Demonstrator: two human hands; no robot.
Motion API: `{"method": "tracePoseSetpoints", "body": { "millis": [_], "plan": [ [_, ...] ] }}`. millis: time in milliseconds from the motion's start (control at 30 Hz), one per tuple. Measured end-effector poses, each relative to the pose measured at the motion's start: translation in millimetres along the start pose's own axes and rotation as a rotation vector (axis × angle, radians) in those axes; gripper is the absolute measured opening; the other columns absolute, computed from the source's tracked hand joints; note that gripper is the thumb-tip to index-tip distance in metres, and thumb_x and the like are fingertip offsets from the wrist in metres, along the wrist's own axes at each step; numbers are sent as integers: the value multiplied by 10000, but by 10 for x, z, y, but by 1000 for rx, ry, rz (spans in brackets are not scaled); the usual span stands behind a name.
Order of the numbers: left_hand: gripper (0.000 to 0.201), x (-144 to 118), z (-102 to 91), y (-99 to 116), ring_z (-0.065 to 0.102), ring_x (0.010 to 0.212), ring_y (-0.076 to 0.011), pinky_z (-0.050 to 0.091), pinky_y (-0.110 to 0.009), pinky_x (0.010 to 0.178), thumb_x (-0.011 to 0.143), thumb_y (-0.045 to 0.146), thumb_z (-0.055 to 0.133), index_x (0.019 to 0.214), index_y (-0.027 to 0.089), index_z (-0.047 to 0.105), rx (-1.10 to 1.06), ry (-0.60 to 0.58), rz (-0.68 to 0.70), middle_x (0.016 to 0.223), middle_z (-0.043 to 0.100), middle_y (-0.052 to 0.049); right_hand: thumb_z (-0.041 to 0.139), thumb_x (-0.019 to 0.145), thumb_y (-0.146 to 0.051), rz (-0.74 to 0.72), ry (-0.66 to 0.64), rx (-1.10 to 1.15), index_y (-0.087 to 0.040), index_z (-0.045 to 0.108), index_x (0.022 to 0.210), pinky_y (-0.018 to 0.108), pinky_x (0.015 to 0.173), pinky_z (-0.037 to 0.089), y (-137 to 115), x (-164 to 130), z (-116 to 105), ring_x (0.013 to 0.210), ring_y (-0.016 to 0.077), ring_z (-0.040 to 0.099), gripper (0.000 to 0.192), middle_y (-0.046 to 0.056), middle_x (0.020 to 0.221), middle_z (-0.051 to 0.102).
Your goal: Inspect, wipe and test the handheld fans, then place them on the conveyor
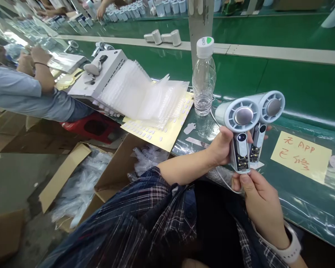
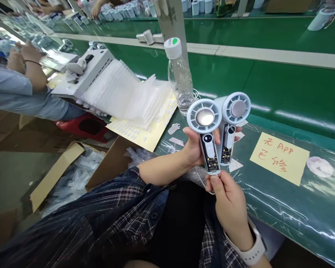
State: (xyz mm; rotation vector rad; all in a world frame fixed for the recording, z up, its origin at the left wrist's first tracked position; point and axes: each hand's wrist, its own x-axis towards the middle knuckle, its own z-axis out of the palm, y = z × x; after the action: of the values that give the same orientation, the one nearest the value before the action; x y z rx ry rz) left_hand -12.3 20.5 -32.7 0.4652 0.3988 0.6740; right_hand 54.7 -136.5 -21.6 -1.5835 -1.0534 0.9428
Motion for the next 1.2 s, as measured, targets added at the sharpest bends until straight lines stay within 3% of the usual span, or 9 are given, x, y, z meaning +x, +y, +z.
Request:
{"method": "tracePoseSetpoints", "body": {
  "millis": [200,400,567,733,833,967,1067,1133,1200],
  "plan": [
    [1083,-74,13,6,751,1123,-273,645,-380,917,591,1241,382,618,181,601,89,-32,3,1125,779,-180,600,1101,-685,-155,35,-123,-235,733,763,300,587,498,18,-33,-47,648,195,644,578,37,730,695],
    [1023,-100,82,148,757,1127,-261,659,-404,900,707,1201,379,645,191,532,-91,-24,95,1264,767,-151,628,1108,-577,-260,16,-109,-238,716,718,341,768,581,32,-11,0,913,255,758,525,94,1011,803],
    [1079,-98,44,150,736,1190,-303,665,-432,906,601,1258,249,621,203,474,-26,-54,26,1248,752,-169,658,1099,-629,-55,94,-4,-232,671,717,302,598,467,40,12,-28,604,181,588,551,17,626,620],
    [1059,-55,-94,-21,727,1247,-334,657,-386,887,531,1264,396,618,220,547,54,-120,85,1003,752,-156,670,1129,-543,16,120,353,-232,532,701,276,558,393,50,-49,129,514,126,486,547,-46,539,467],
    [1050,-58,-94,-41,739,1231,-344,656,-390,914,473,1261,464,606,223,551,181,-104,79,952,753,-160,653,1130,-575,45,162,335,-232,574,743,278,561,403,96,-75,181,533,131,497,524,-37,567,511],
    [1045,-80,-49,7,718,1319,-378,656,-448,994,493,1234,525,726,217,592,155,-145,160,1136,769,-169,675,1086,-623,41,138,162,-237,733,912,350,667,530,187,-34,-35,688,208,626,426,29,753,678],
    [973,-82,-42,18,676,1412,-385,636,-480,1078,514,1123,707,871,219,669,95,-139,251,1257,752,-129,663,1076,-554,-89,259,-47,-241,724,851,527,967,607,232,63,-343,1052,344,746,390,122,1068,771],
    [886,-95,-41,30,685,1399,-381,609,-492,1139,509,982,866,930,215,726,149,-135,199,1276,762,-115,670,1050,-547,-201,441,-297,-231,788,1048,708,1250,446,255,131,-514,1473,476,607,337,200,1498,688],
    [799,-140,-26,67,702,1370,-395,580,-507,1191,440,790,1022,918,199,775,223,-158,39,1239,787,-119,678,1034,-565,-247,502,-356,-248,728,1402,767,1341,321,271,144,-605,1652,497,435,488,204,1730,519]
  ]
}}
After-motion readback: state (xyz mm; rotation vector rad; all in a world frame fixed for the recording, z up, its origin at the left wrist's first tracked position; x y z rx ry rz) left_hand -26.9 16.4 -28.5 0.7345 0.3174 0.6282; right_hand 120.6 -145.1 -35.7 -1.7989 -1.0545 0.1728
